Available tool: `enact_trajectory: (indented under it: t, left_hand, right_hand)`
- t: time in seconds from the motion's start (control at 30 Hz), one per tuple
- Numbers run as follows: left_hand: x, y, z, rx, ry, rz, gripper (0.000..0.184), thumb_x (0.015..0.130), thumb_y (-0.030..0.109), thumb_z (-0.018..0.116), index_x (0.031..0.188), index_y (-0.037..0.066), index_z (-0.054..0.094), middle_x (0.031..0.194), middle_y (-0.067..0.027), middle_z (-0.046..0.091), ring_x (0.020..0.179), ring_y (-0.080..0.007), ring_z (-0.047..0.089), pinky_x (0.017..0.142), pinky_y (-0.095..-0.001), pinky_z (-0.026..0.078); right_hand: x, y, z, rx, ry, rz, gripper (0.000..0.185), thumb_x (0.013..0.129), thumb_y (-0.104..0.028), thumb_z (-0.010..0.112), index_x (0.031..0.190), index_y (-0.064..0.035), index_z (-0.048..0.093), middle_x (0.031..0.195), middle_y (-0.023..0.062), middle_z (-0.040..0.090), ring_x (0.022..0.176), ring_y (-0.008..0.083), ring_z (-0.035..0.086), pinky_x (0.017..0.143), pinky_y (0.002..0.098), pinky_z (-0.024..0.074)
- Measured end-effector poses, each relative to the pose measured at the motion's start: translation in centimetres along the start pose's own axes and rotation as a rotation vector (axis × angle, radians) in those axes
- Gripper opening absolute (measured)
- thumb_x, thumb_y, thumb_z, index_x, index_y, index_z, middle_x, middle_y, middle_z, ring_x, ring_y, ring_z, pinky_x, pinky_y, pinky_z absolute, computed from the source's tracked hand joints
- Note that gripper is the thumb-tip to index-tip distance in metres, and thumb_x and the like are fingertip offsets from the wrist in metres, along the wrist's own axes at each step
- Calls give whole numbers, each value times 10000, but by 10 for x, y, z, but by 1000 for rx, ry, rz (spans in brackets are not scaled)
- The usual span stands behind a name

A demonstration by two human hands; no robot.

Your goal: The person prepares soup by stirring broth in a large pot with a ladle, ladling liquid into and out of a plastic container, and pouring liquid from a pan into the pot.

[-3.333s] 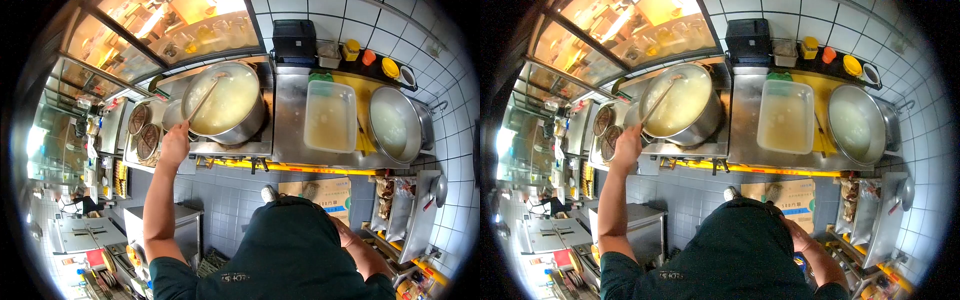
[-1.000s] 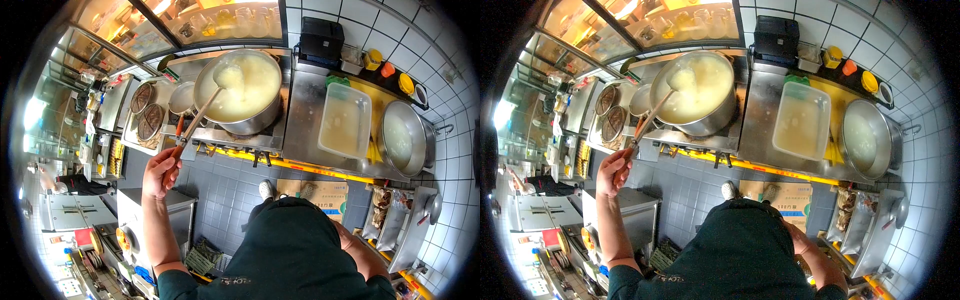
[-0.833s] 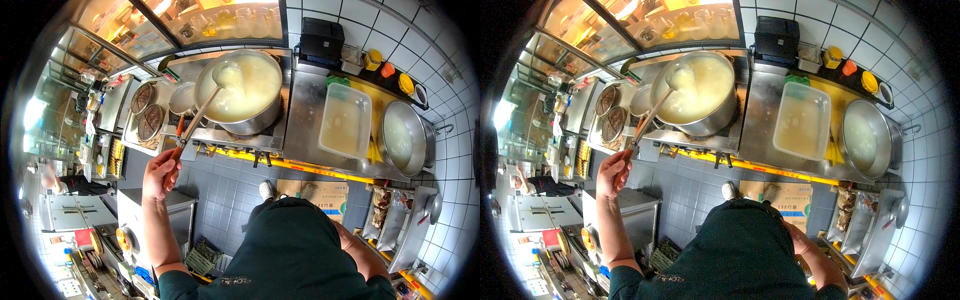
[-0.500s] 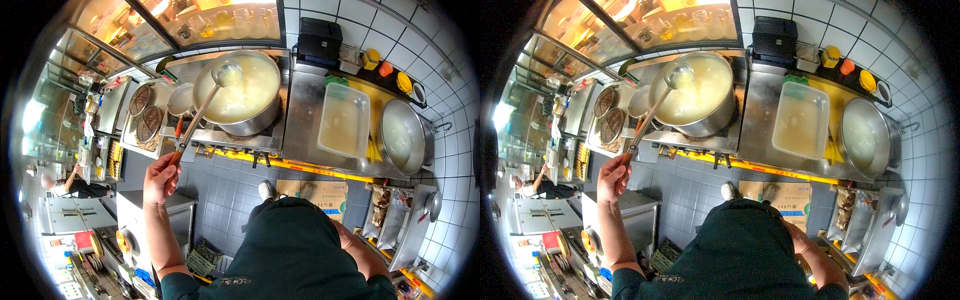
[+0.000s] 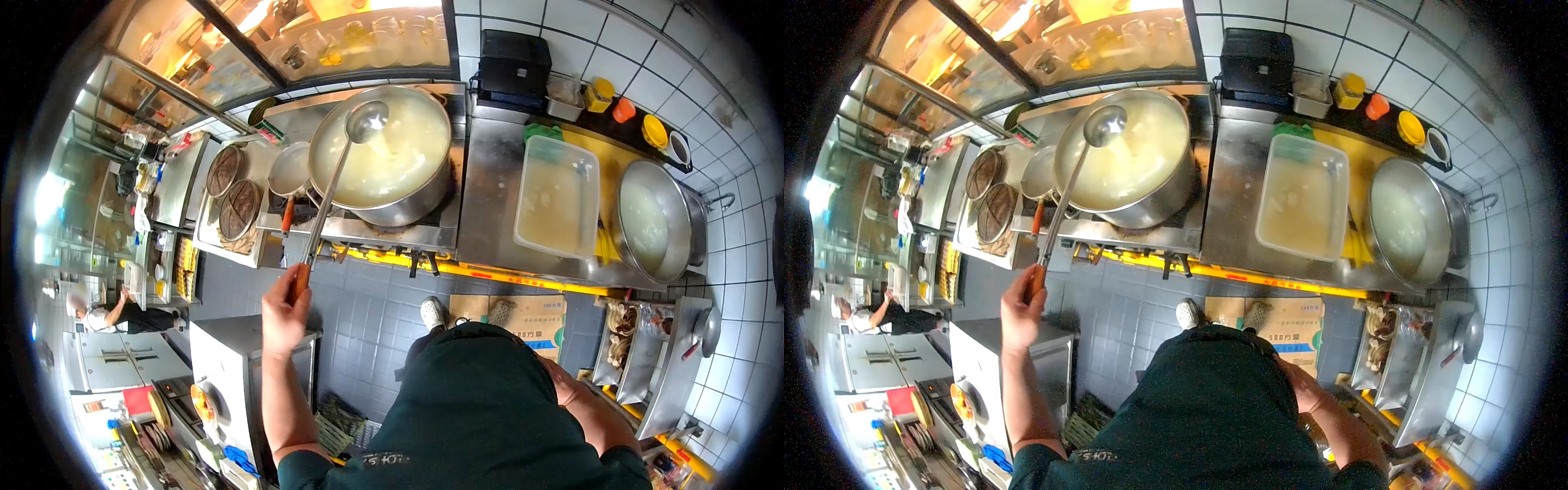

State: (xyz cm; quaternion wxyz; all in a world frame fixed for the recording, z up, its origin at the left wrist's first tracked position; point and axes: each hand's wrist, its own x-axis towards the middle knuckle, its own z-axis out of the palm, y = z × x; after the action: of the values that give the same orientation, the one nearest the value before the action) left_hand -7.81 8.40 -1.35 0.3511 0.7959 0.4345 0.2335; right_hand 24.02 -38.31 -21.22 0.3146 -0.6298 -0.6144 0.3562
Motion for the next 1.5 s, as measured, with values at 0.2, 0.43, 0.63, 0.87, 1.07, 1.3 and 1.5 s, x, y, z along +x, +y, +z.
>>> enact_trajectory:
  t: [0.2,0.43,0.63,0.87,1.07,1.3,1.5]
  left_hand:
    - [-30,-30,65,369,121,287,674,799,-81,570,1441,-41,366,1040,-249,610,817,-394,596,735,-439,544]
    - [-51,-61,129,214,61,83,709,809,-91,569,1469,-60,312,1051,-246,623,802,-343,666,739,-374,550]
    - [-56,-28,126,21,151,-21,576,840,-75,588,1386,-79,407,878,-123,597,726,-188,600,712,-288,518]
    - [-58,-68,153,77,105,-63,371,850,-87,574,1214,-52,509,870,-57,552,729,-119,544,657,-249,472]
    - [-49,9,146,-499,-11,-259,163,867,-67,526,987,42,517,694,3,503,488,-62,456,428,-213,398]
    - [-51,101,148,-712,-272,-273,232,845,-83,549,1060,3,547,775,-36,572,530,-76,520,443,-210,425]
    - [-40,120,182,-433,-542,-12,406,846,-77,581,1249,-48,541,754,13,493,622,-55,466,557,-191,376]
  right_hand:
    - [-1,-7,-6,-86,-25,43,997,703,-240,810,1471,81,263,1356,293,492,1192,408,565,1048,415,454]
    - [-13,3,-1,-101,43,-5,986,706,-270,800,1464,76,273,1347,299,497,1197,412,559,1043,412,456]
    - [-2,-23,-26,-106,2,40,982,714,-275,794,1467,61,261,1333,309,496,1176,413,564,1034,416,459]
    - [-14,-6,-19,-128,-29,58,913,731,-368,742,1431,62,344,1405,311,419,1234,403,517,1088,408,413]
    - [-31,9,-6,-190,32,-12,812,706,-352,738,1346,72,474,1468,324,336,1246,429,507,1105,422,402]
    - [-38,14,-5,-211,-20,59,965,650,-409,775,1413,46,399,1490,301,328,1262,434,496,1089,439,417]
    - [-40,25,1,-252,-16,45,990,651,-432,771,1431,34,379,1509,290,307,1298,426,465,1107,439,397]
